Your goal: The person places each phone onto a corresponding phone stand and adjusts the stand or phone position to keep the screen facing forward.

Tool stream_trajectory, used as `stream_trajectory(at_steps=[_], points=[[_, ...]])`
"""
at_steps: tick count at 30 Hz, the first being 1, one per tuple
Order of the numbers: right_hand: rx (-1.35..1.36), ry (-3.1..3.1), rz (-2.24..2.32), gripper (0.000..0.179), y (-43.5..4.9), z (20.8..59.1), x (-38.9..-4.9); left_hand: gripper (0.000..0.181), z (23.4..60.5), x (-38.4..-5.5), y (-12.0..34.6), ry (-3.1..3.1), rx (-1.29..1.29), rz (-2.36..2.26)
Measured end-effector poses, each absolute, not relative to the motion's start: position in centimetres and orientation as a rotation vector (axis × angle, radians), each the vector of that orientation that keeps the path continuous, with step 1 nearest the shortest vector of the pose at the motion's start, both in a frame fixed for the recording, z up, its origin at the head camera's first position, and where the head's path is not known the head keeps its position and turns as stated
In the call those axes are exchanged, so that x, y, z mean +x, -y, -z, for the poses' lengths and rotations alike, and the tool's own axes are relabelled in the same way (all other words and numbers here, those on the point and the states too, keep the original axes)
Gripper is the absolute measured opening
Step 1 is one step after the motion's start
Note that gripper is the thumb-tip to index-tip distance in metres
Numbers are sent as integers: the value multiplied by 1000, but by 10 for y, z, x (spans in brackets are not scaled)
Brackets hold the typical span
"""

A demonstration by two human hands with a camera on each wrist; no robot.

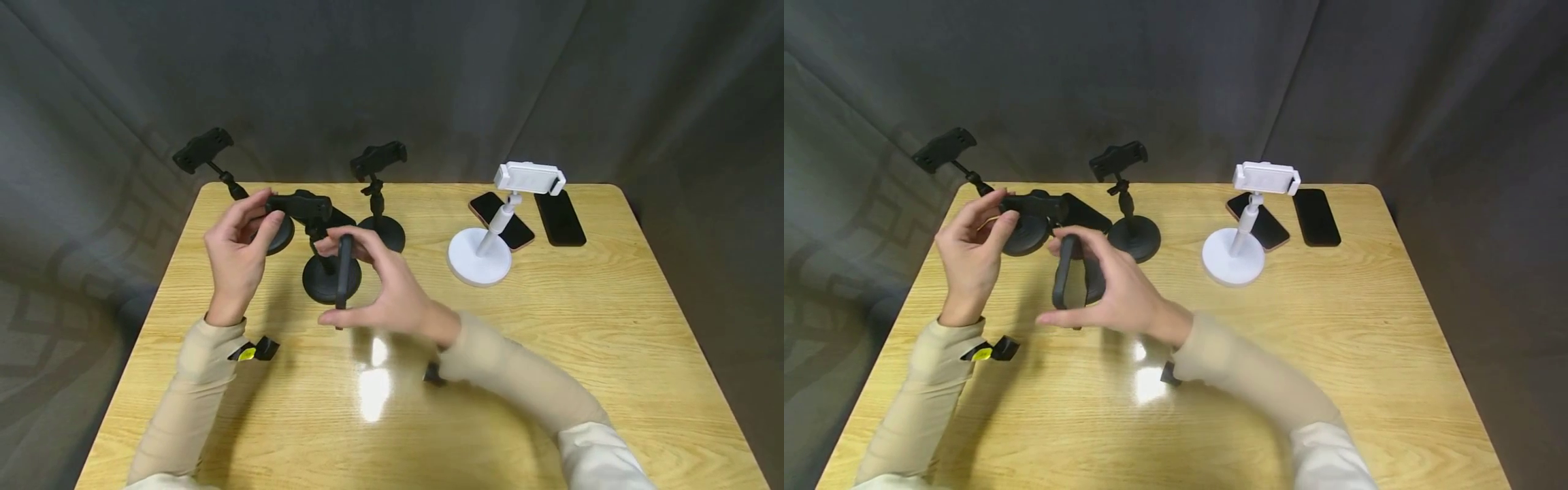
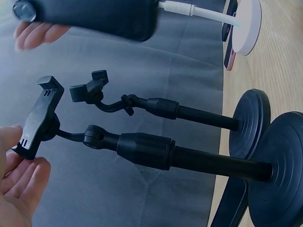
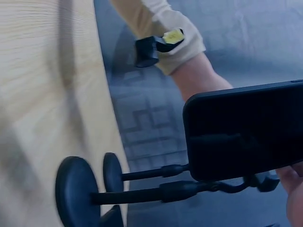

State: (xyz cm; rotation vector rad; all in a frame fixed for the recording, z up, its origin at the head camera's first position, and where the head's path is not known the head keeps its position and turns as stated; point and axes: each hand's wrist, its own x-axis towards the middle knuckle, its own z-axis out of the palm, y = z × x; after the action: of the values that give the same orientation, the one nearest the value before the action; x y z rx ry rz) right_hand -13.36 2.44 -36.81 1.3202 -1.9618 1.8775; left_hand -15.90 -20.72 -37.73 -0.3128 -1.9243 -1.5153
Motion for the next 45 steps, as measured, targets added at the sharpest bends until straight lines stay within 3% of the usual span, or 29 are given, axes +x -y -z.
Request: stream_trajectory(at_steps=[15,25,45], points=[[1187,2003,-1915,82,3,320,-165,29,377,-160,204,1927,-282,1384],[1121,1992,-2009,73,14,318,-182,28,379,-159,206,1993,-336,1047],[948,1997,-1809,73,32,327,-188,15,384,-163,208,2007,-424,898]])
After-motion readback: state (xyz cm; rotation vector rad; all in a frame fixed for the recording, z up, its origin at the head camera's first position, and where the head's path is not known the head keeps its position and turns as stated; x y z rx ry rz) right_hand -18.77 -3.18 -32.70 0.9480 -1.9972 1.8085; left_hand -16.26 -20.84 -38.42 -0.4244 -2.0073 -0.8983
